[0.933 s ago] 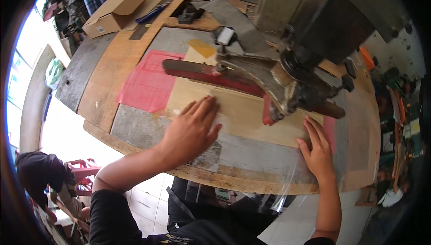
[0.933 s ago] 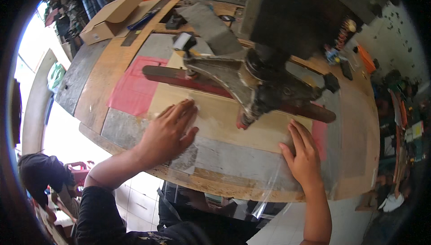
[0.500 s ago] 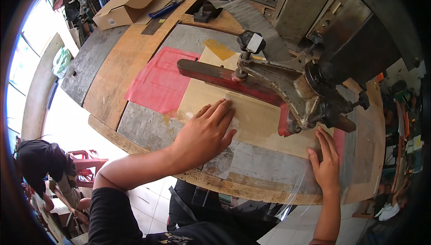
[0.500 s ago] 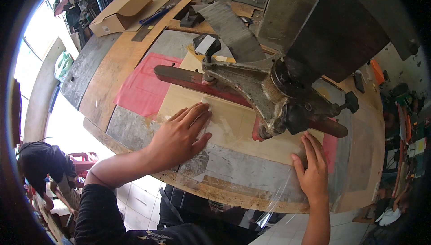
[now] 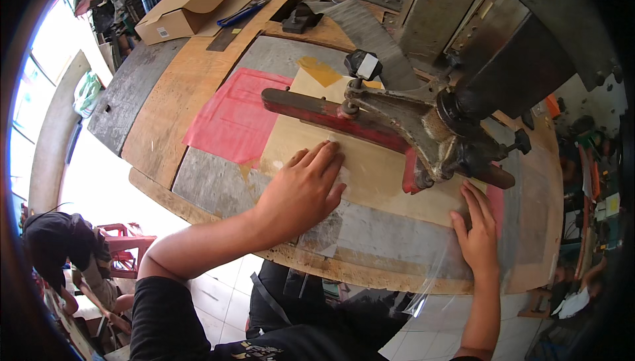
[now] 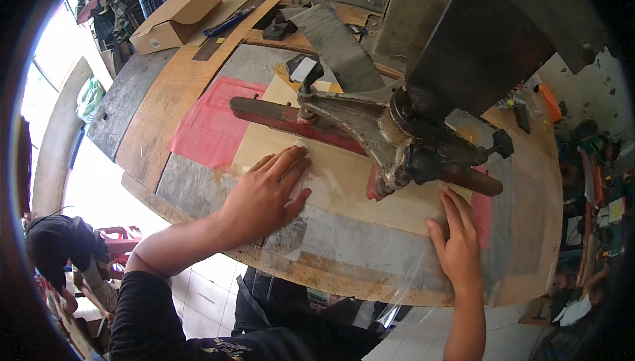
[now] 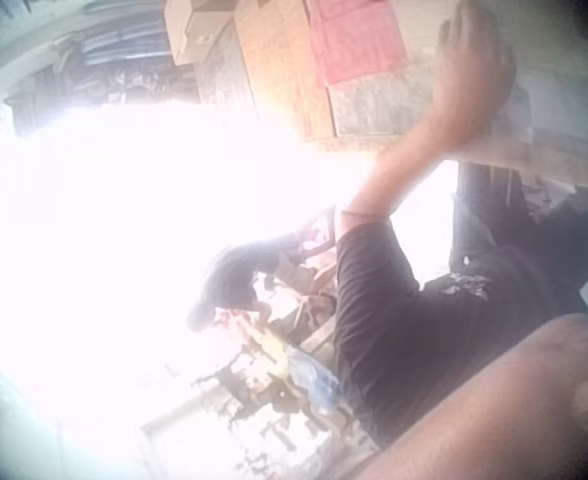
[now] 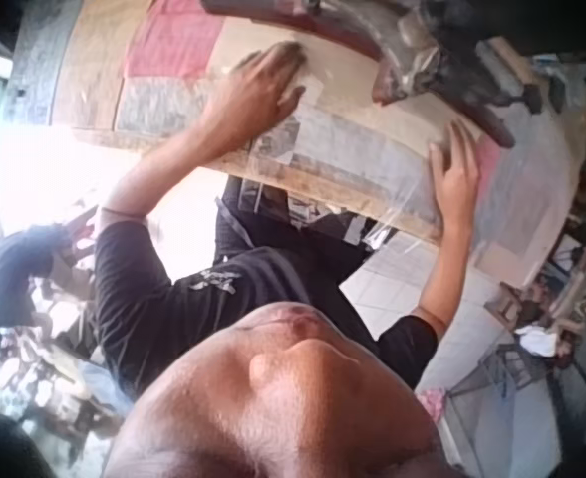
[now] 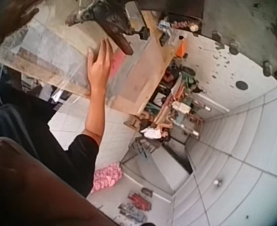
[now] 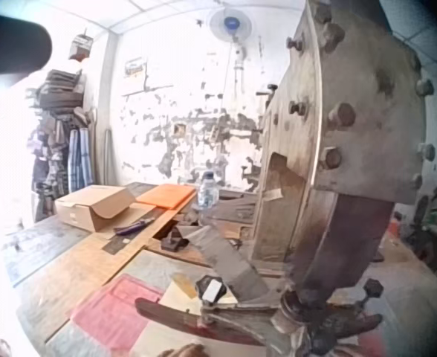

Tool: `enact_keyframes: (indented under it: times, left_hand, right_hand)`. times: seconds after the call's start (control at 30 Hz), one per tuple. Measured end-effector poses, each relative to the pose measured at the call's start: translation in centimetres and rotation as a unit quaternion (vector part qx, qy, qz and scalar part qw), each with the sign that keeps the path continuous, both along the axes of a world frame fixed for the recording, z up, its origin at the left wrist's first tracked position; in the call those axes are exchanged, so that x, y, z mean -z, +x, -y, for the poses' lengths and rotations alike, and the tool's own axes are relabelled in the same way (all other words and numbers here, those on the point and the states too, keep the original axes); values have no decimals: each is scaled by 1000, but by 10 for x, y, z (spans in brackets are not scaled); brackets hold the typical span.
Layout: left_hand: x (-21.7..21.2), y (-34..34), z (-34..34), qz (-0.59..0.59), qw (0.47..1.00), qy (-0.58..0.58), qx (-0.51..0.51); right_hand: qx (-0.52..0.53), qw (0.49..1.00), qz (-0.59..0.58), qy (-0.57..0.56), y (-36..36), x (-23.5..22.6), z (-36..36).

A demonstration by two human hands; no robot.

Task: The person separates, opens, and flattens clear plastic bags by hand on a workbench.

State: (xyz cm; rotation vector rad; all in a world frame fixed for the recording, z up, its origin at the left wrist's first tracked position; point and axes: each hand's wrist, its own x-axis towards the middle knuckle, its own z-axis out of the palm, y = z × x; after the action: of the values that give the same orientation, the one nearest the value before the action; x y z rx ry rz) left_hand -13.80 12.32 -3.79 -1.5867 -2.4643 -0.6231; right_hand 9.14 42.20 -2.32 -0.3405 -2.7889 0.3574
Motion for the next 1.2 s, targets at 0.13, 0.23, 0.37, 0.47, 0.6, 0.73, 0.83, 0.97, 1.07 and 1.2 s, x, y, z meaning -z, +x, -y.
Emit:
enact_keyframes:
  times: [0.13,0.23,0.37,0.47,0.6,0.73,0.83,0.97,1.07,1.2]
  left_hand:
    - [-1,0,1,3,1000,-4,-1]
    - [-1,0,1,-1,1000,-8,-2]
    - [-2,1,1,-7,1000,-10,0]
    - [-2,2,2,-10,1000,-12,-1]
    - [3,3,1,-16,1000,-20,-7]
    - [13,5,-2,-59,998,-35,-9]
    - [21,8,0,-90,995,-30,-24]
    - [31,10,0,-125,991,-36,-42]
    - [33,12,-7,-139,989,-30,-43]
    - [37,11,-7,-148,987,-46,-48]
  right_hand:
    - [4,1000,-6,-8,0,3,-1]
    - [0,1000,-9,-4,0,3,-1]
    - [-6,1000,-19,-1,2,4,-1]
    - [-7,1000,-21,5,2,3,-1]
    - [-3,1000,-16,-2,2,2,2]
    - [-6,1000,-18,7,4,4,2]
    - [-7,1000,-11,21,1,4,5]
    - [-3,1000,-7,13,-1,7,8]
    - [8,1000,-5,20,4,7,6]
    - [5,1000,-18,22,2,5,11]
